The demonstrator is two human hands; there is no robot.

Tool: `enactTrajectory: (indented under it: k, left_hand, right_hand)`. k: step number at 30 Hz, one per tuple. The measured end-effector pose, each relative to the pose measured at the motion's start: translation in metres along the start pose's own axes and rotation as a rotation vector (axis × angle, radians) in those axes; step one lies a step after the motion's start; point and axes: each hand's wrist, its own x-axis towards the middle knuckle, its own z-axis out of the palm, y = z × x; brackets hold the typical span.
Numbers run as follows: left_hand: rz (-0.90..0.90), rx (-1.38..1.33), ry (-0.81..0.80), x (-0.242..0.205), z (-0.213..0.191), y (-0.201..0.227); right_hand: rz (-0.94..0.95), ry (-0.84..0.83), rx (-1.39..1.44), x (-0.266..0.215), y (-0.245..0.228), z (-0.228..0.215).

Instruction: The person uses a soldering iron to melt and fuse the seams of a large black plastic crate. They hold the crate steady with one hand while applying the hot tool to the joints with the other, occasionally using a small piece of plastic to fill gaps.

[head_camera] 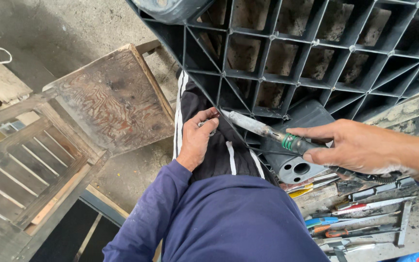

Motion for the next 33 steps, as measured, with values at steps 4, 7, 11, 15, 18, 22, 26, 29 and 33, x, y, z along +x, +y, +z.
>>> enactTrajectory:
  k: [4,7,11,15,18,22,26,29,33]
  left_hand:
    - [0.018,-0.024,-0.017,-0.002,-0.001,0.002]
    - [0.014,-0.027,-0.021,-0.001,-0.001,0.002]
    - [0.004,-0.043,-0.023,-0.002,-0.003,0.001]
    - [0.032,0.031,-0.033,0.003,-0.004,0.001]
    - [0.052,0.027,-0.049,0.003,-0.007,-0.003]
    - [0.039,-0.004,-0.063,0.008,-0.007,-0.002]
    - [0.042,0.039,-0.076,0.011,-0.010,-0.004]
    - [0.050,0.088,-0.107,0.009,-0.014,-0.003]
    - [-0.001,0.184,-0.190,0.007,-0.016,0.025]
  right_hand:
    - [0.087,0.018,-0.033,0.003,-0.010,0.006]
    - [0.036,0.002,-0.010,0.008,-0.017,0.004]
    - [0.030,-0.035,0.182,0.006,-0.016,0.002]
    - [-0.026,0.019,0.100,0.001,-0.016,0.007]
    - [-0.040,0.003,0.120,0.001,-0.014,0.009]
    - [-0.028,0.000,0.110,0.001,-0.004,0.011]
    - [-0.131,0.038,0.046,0.003,0.006,0.018]
    - [-0.245,0.078,0.062,-0.001,0.012,0.032]
    - [-0.316,0.113,0.250,-0.008,0.023,0.063]
